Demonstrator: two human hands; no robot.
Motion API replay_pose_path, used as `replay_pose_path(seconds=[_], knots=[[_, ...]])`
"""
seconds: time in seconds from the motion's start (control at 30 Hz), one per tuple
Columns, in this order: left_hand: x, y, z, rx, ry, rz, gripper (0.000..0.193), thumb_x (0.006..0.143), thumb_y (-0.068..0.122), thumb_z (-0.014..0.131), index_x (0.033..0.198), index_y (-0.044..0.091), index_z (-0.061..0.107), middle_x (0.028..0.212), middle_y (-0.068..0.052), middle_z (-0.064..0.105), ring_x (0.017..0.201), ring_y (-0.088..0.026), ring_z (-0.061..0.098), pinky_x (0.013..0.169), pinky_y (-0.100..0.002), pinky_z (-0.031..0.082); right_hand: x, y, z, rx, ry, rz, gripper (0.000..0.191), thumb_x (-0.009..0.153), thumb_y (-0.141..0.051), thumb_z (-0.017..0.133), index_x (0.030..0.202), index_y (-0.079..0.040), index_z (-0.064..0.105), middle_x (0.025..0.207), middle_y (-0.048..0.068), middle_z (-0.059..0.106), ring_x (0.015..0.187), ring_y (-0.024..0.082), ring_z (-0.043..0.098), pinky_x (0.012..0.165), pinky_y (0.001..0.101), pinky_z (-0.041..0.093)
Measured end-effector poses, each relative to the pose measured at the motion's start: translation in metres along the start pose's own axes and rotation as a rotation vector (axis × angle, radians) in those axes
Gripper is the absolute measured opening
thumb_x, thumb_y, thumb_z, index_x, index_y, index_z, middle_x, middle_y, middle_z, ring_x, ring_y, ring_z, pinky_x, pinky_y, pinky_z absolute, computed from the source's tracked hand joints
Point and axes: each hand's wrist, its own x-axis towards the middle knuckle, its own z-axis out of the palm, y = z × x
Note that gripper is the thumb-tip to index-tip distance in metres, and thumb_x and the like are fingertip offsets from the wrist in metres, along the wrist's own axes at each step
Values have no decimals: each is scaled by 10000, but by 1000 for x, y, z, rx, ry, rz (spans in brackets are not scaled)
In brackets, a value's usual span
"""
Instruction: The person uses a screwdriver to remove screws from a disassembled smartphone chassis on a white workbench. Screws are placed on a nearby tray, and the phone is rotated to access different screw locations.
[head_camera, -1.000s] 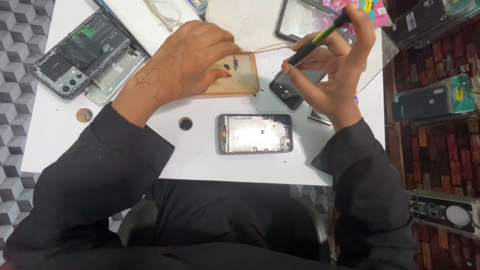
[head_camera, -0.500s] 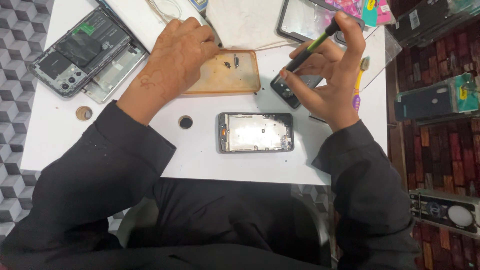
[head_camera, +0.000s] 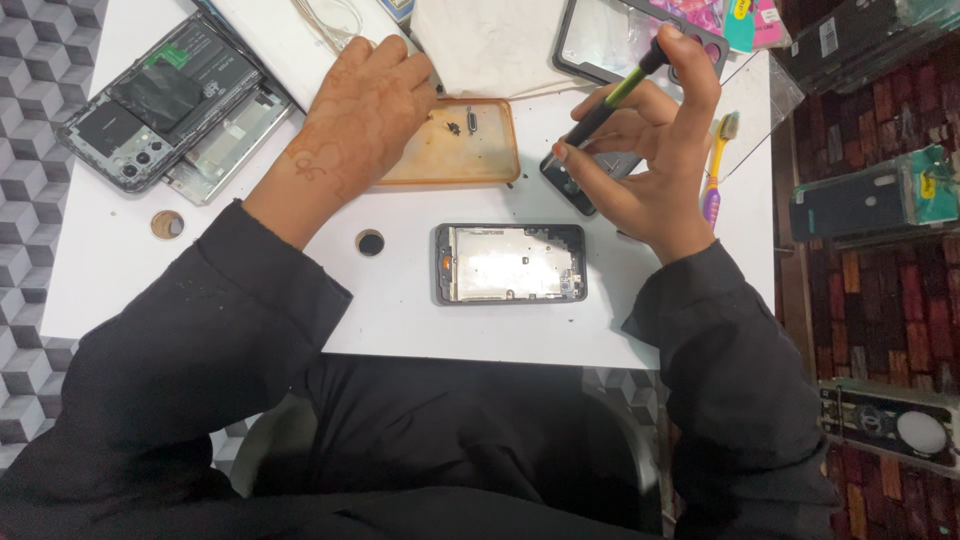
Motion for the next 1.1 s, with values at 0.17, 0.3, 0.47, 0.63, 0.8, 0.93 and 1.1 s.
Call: replay_pose_path(seconds=[0.17,0.3,0.47,0.63,0.8,0.93,1.1], knots=[[7,3,-3,151,-64,63,205,795,64,679,974,134,750,960,18,610,991,-156,556,842,-302,445,0,0,0,28,3,41,988,1036,103,802,1580,-214,40,1173,198,691,996,237,795,855,310,677],[7,2,-8,141,-71,69,162,823,79,670,962,131,733,955,10,604,983,-165,558,833,-309,438,1,-2,0,0,13,-3,1052,989,142,752,1623,-275,24,1152,212,660,974,260,777,848,336,701],[5,-1,-17,-362,156,-32,42,1005,104,696,1007,63,688,1023,-59,593,1010,-243,555,872,-382,433,-4,0,6,113,142,26,1113,1080,206,627,1571,-465,-113,1215,193,556,1012,232,689,939,396,638],[5,9,-20,-925,290,-70,49,1030,-41,618,1054,-35,575,1120,-132,593,960,-222,618,873,-355,533,-11,9,12,210,188,43,1112,1161,219,592,1584,-528,-115,1182,134,501,1012,198,595,1015,428,597],[7,13,-17,-1192,420,-113,106,1041,-95,651,1055,-23,575,1192,-125,645,1025,-168,706,947,-279,648,-10,9,10,180,163,20,1112,1105,194,610,1577,-499,-119,1231,158,503,997,217,621,949,411,614],[6,16,-13,-1441,403,-198,109,1059,-90,657,1055,-10,584,1206,-106,657,1025,-133,705,1006,-306,658,-5,-1,8,139,141,28,1103,1090,195,629,1571,-463,-114,1269,188,499,1006,236,633,925,403,651],[5,16,-13,-1580,386,-307,109,1027,-71,690,993,2,617,1145,-103,684,1001,-128,700,952,-310,656,0,-12,7,100,138,29,1079,1060,191,667,1570,-416,-65,1256,195,492,1067,259,636,951,403,683]])
